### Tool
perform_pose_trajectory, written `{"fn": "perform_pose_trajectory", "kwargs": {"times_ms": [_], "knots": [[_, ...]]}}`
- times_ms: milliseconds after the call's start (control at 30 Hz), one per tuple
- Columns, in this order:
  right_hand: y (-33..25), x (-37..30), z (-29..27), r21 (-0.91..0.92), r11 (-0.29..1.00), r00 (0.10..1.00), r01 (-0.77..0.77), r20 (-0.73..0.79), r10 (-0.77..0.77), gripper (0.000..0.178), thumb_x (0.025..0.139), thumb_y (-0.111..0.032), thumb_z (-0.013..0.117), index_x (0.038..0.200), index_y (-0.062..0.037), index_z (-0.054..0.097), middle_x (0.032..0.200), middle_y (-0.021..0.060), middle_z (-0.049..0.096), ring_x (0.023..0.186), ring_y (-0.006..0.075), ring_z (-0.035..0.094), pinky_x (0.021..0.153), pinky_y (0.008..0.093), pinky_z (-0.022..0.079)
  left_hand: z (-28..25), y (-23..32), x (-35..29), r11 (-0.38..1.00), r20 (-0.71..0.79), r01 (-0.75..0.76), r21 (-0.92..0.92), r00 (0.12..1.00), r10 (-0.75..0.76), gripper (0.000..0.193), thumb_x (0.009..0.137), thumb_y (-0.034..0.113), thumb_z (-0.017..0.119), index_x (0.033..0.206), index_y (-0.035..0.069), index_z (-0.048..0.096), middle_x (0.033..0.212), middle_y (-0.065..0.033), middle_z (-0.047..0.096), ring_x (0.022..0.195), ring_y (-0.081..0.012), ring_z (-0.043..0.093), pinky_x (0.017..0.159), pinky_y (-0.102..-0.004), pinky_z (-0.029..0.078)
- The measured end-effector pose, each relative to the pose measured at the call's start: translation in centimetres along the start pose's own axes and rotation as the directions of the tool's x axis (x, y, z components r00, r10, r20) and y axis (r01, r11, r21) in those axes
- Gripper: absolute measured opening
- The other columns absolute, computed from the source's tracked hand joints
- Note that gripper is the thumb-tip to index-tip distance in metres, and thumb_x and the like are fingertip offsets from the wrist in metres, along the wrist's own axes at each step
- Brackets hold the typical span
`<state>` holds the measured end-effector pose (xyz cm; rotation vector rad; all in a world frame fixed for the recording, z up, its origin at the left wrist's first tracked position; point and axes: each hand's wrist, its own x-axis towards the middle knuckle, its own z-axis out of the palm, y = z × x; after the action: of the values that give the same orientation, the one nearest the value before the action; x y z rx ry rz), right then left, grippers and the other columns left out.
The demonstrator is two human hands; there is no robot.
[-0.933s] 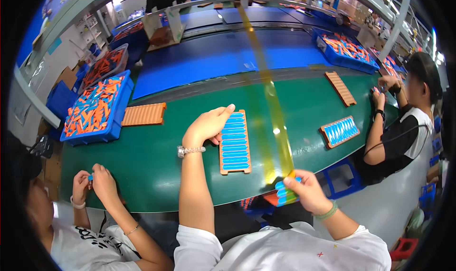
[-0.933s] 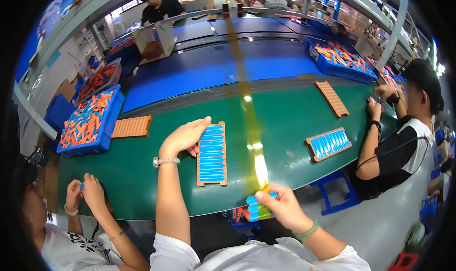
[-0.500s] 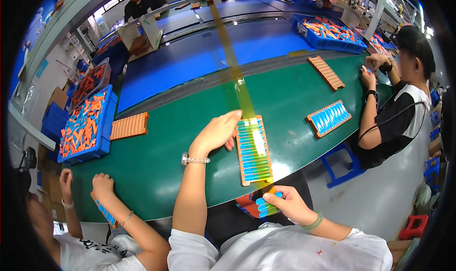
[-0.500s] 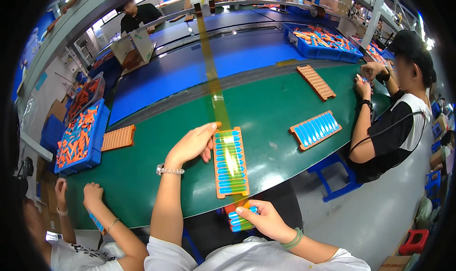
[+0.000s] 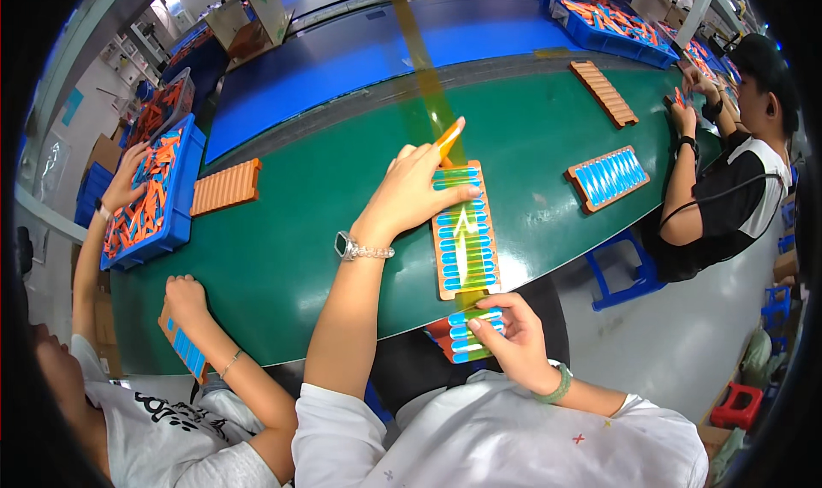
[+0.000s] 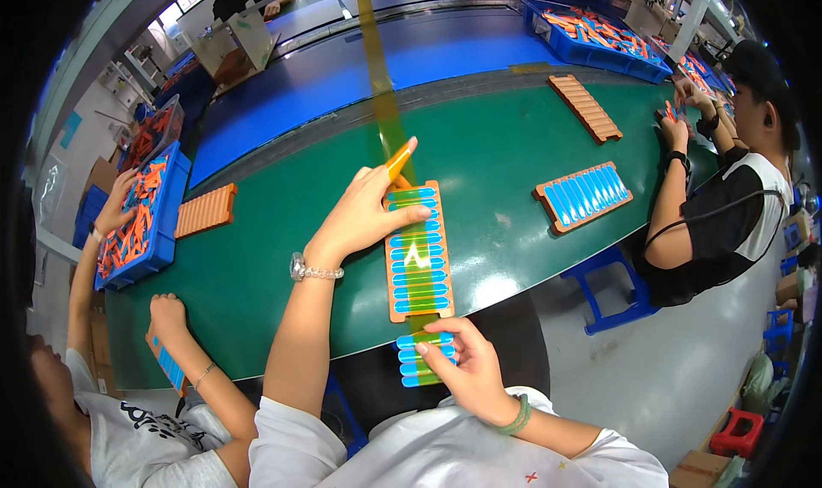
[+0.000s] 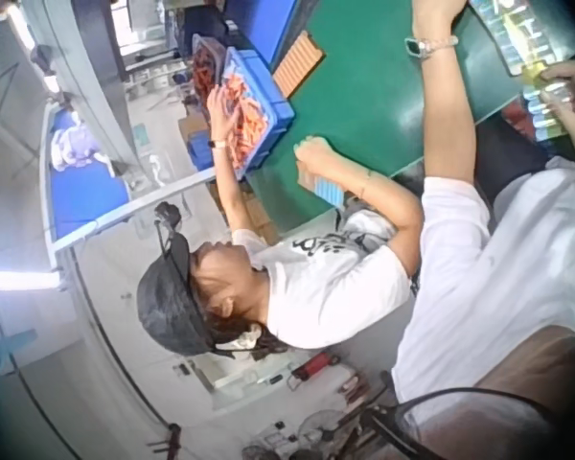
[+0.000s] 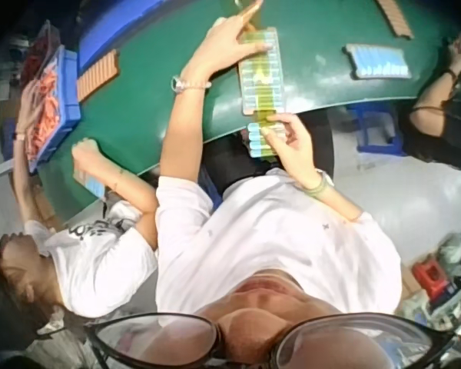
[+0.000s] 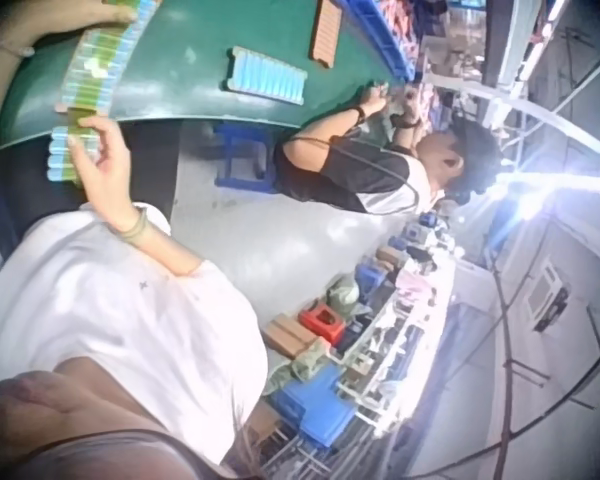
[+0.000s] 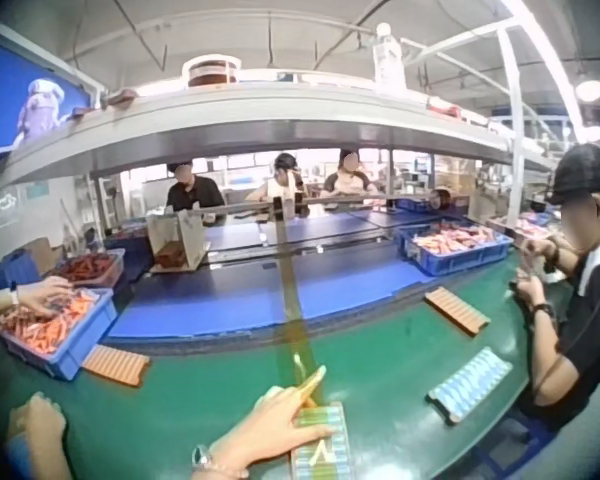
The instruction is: The person applies adhesive tape over small sticks arranged in a grooved tray, presses down on the tape by hand, and lifts the attached strip of sticks off the tray.
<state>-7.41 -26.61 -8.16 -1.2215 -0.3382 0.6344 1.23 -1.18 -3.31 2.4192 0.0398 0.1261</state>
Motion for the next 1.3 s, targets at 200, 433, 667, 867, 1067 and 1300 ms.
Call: {"fn": "perform_pose_trajectory", "kwargs": {"times_ms": [200,433,667,867,1067,1300], "knots": [[-0.6,1.9,0.0,-0.133,0.991,1.000,0.004,-0.011,-0.005,0.026,0.091,-0.003,0.069,0.116,0.0037,0.066,0.109,0.0104,0.071,0.097,0.0114,0.066,0.083,0.0256,0.056,0.7,-0.7,0.2,1.000,-0.157,-0.025,-0.013,0.987,0.023,0.099,0.081,0.047,0.076,0.159,0.027,0.019,0.096,-0.0108,0.067,0.093,-0.0273,0.060,0.087,-0.0386,0.050],[-0.8,2.2,-0.3,-0.194,0.981,0.999,-0.030,-0.021,0.026,0.025,0.092,-0.004,0.069,0.116,0.0032,0.069,0.106,0.0099,0.072,0.094,0.0091,0.066,0.080,0.0235,0.055,0.8,-0.9,0.4,0.999,-0.165,-0.037,0.010,0.986,0.038,0.100,0.083,0.048,0.075,0.160,0.028,0.015,0.095,-0.0121,0.068,0.094,-0.0287,0.065,0.086,-0.0398,0.052],[-0.6,2.3,0.2,-0.232,0.973,0.999,-0.009,-0.043,-0.001,0.025,0.092,-0.004,0.069,0.116,0.0030,0.069,0.103,0.0080,0.073,0.085,0.0068,0.065,0.073,0.0222,0.054,1.0,-0.9,0.3,0.999,-0.204,-0.035,0.012,0.978,0.037,0.097,0.084,0.051,0.073,0.159,0.023,0.019,0.092,-0.0120,0.070,0.090,-0.0297,0.064,0.081,-0.0405,0.052],[-1.2,2.4,0.2,-0.298,0.954,0.998,0.036,-0.033,-0.048,0.026,0.092,-0.008,0.069,0.117,-0.0005,0.070,0.103,0.0121,0.074,0.080,0.0070,0.066,0.067,0.0229,0.054,0.7,-0.4,0.4,0.998,-0.186,-0.059,0.009,0.981,0.059,0.097,0.084,0.053,0.071,0.159,0.021,0.018,0.093,-0.0138,0.071,0.090,-0.0301,0.064,0.082,-0.0412,0.052],[-8.0,1.8,1.7,-0.959,0.191,0.973,0.209,0.223,0.053,0.037,0.085,-0.027,0.075,0.117,-0.0087,0.069,0.090,0.0129,0.065,0.081,0.0233,0.063,0.069,0.0340,0.052,0.8,-0.9,0.1,0.998,-0.193,-0.051,0.041,0.979,0.058,0.096,0.085,0.051,0.071,0.159,0.020,0.019,0.096,-0.0143,0.070,0.092,-0.0305,0.064,0.083,-0.0419,0.052],[-6.9,3.0,1.8,-0.855,-0.007,0.841,0.518,0.511,-0.178,0.033,0.081,-0.025,0.076,0.105,-0.0048,0.065,0.101,0.0097,0.058,0.092,0.0258,0.057,0.079,0.0373,0.042,1.2,-0.9,0.2,0.995,-0.226,-0.091,0.041,0.969,0.098,0.096,0.085,0.043,0.074,0.159,0.021,0.017,0.094,-0.0121,0.068,0.091,-0.0287,0.061,0.083,-0.0404,0.050]]}}
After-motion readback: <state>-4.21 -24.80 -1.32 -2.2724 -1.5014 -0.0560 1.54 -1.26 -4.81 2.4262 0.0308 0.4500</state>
